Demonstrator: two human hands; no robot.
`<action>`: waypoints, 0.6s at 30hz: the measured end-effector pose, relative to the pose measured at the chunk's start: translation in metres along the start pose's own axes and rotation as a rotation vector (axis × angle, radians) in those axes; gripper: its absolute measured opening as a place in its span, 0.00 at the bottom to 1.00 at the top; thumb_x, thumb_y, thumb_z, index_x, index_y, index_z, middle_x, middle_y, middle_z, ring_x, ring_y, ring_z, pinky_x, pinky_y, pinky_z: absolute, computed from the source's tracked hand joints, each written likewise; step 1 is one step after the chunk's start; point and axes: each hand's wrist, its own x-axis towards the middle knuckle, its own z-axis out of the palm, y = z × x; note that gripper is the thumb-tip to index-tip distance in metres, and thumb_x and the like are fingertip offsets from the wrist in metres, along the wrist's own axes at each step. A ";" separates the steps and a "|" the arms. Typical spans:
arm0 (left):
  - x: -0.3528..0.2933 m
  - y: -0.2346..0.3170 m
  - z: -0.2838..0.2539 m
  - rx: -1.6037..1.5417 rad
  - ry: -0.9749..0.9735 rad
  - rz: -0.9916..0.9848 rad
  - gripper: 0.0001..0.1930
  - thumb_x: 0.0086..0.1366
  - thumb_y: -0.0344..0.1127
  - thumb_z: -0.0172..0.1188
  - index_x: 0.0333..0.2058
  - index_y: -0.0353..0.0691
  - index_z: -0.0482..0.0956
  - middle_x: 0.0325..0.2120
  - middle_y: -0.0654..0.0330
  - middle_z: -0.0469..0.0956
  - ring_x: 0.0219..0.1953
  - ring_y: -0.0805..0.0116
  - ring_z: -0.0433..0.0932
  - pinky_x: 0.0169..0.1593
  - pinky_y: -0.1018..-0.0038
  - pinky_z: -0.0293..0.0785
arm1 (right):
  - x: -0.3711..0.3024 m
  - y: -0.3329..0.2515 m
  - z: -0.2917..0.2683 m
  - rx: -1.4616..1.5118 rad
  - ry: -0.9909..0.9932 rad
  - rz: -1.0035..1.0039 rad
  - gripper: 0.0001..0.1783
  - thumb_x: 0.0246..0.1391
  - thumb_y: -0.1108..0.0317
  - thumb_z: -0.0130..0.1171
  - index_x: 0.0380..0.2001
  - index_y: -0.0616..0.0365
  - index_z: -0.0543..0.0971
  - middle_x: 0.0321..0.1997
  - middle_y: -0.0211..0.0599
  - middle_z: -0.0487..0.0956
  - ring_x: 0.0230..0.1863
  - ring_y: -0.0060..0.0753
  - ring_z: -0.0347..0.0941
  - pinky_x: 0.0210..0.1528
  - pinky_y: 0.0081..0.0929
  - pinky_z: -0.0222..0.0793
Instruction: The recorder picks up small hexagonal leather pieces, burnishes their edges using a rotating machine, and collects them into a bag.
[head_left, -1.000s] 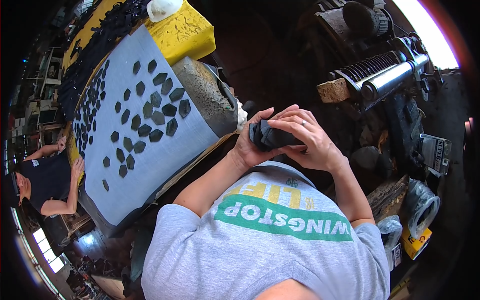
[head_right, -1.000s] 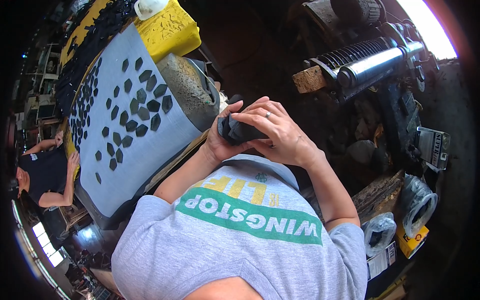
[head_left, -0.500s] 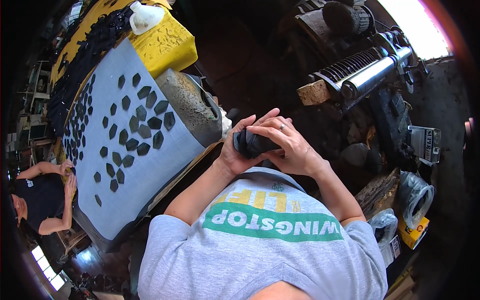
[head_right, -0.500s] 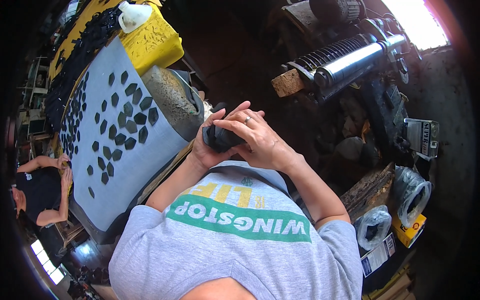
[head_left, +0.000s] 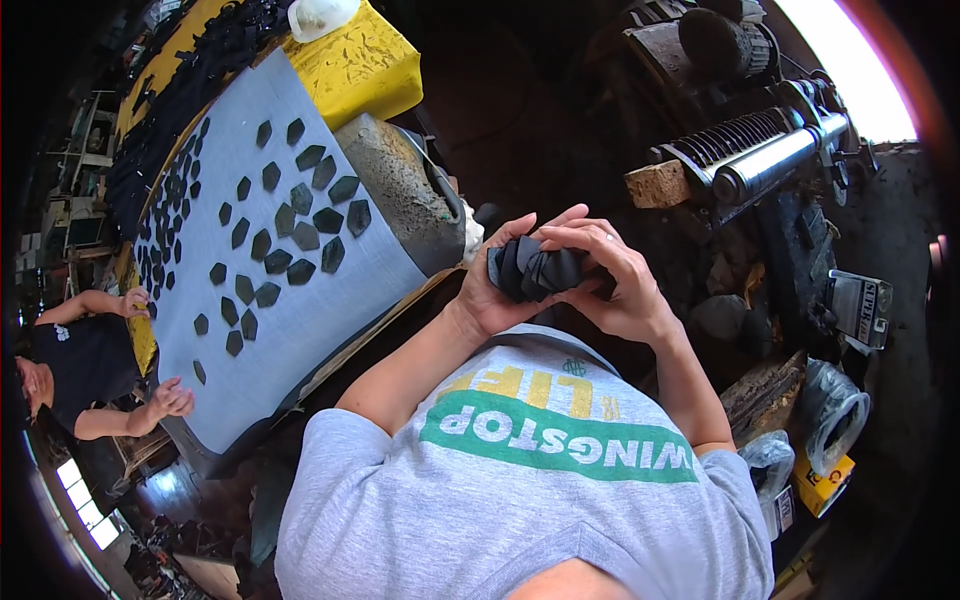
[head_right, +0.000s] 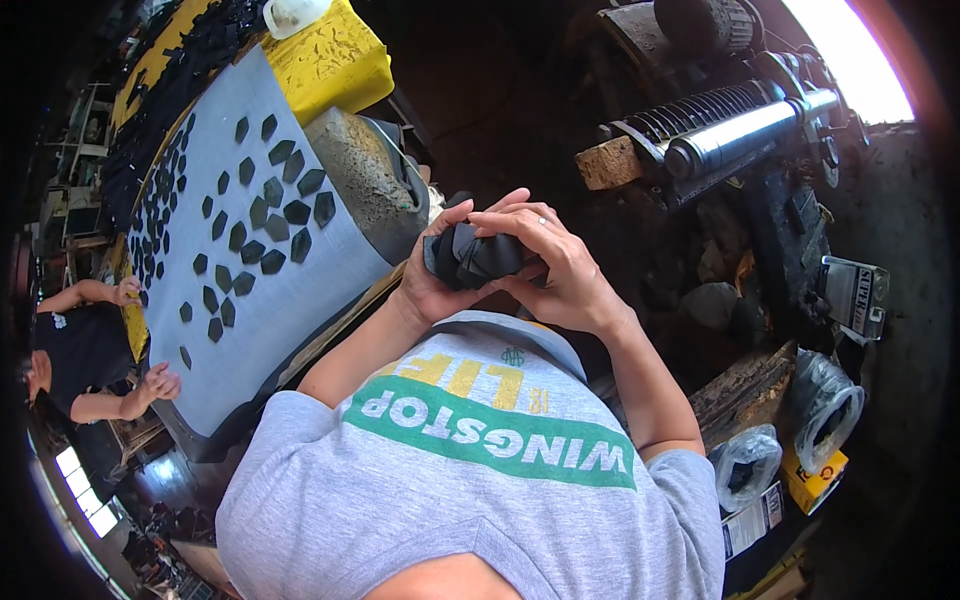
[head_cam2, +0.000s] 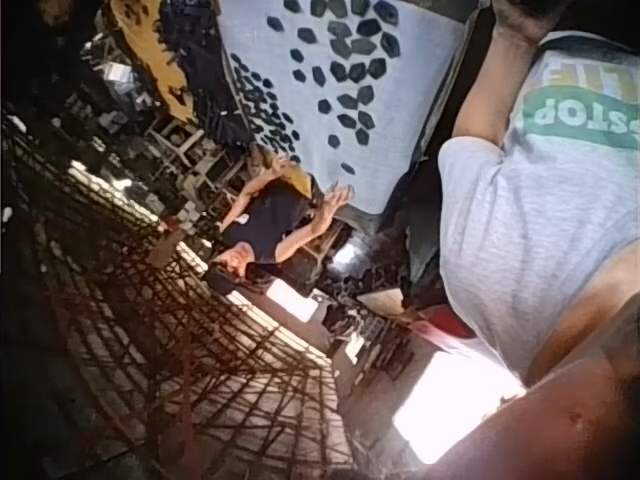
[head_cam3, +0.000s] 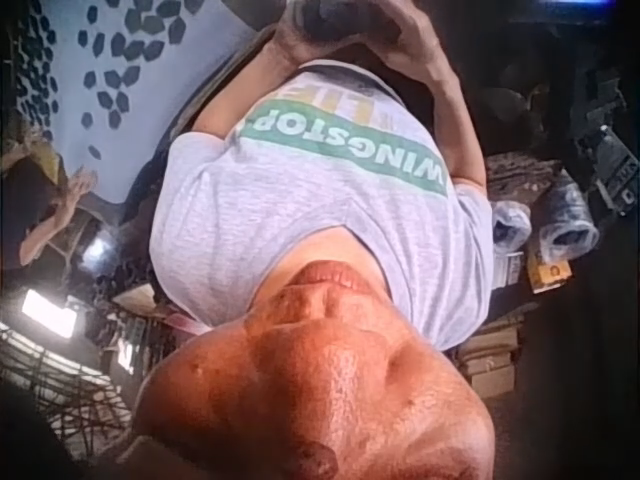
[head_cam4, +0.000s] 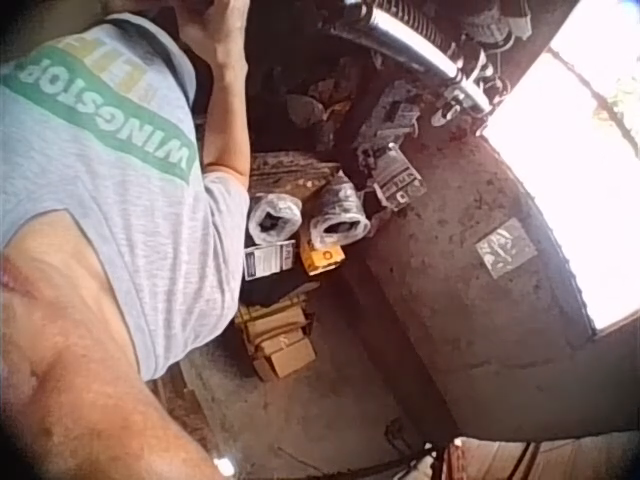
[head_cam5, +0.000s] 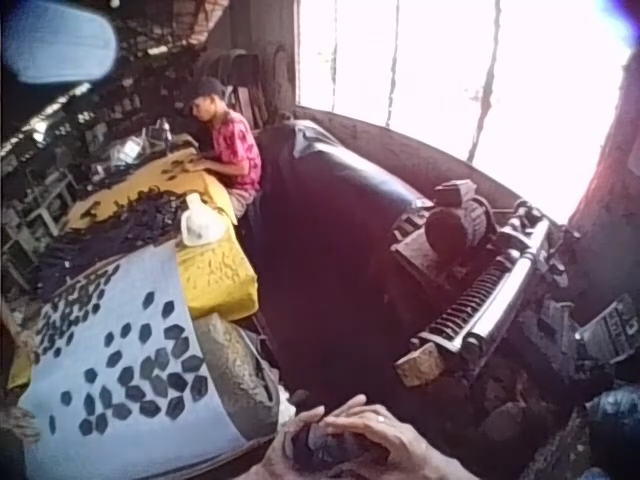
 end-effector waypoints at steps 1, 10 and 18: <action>0.000 0.000 -0.001 0.000 -0.001 0.000 0.30 0.63 0.50 0.45 0.61 0.44 0.55 0.56 0.53 0.62 0.56 0.57 0.66 0.56 0.58 0.67 | 0.000 -0.001 0.000 -0.001 -0.001 0.000 0.37 0.31 0.85 0.63 0.51 0.53 0.70 0.45 0.39 0.74 0.48 0.42 0.70 0.47 0.32 0.70; -0.001 0.002 0.002 -0.017 0.030 -0.002 0.27 0.64 0.47 0.44 0.60 0.43 0.58 0.56 0.54 0.64 0.59 0.55 0.62 0.62 0.58 0.56 | 0.003 -0.001 -0.018 0.289 0.175 0.055 0.32 0.38 0.84 0.62 0.52 0.64 0.69 0.46 0.37 0.73 0.50 0.28 0.70 0.55 0.26 0.66; 0.008 0.003 -0.009 -0.001 -0.014 0.299 0.29 0.63 0.47 0.45 0.61 0.45 0.56 0.62 0.61 0.56 0.62 0.61 0.57 0.63 0.63 0.52 | 0.007 0.000 0.016 0.408 0.339 0.384 0.26 0.42 0.71 0.67 0.47 0.65 0.72 0.36 0.39 0.76 0.40 0.25 0.74 0.45 0.23 0.71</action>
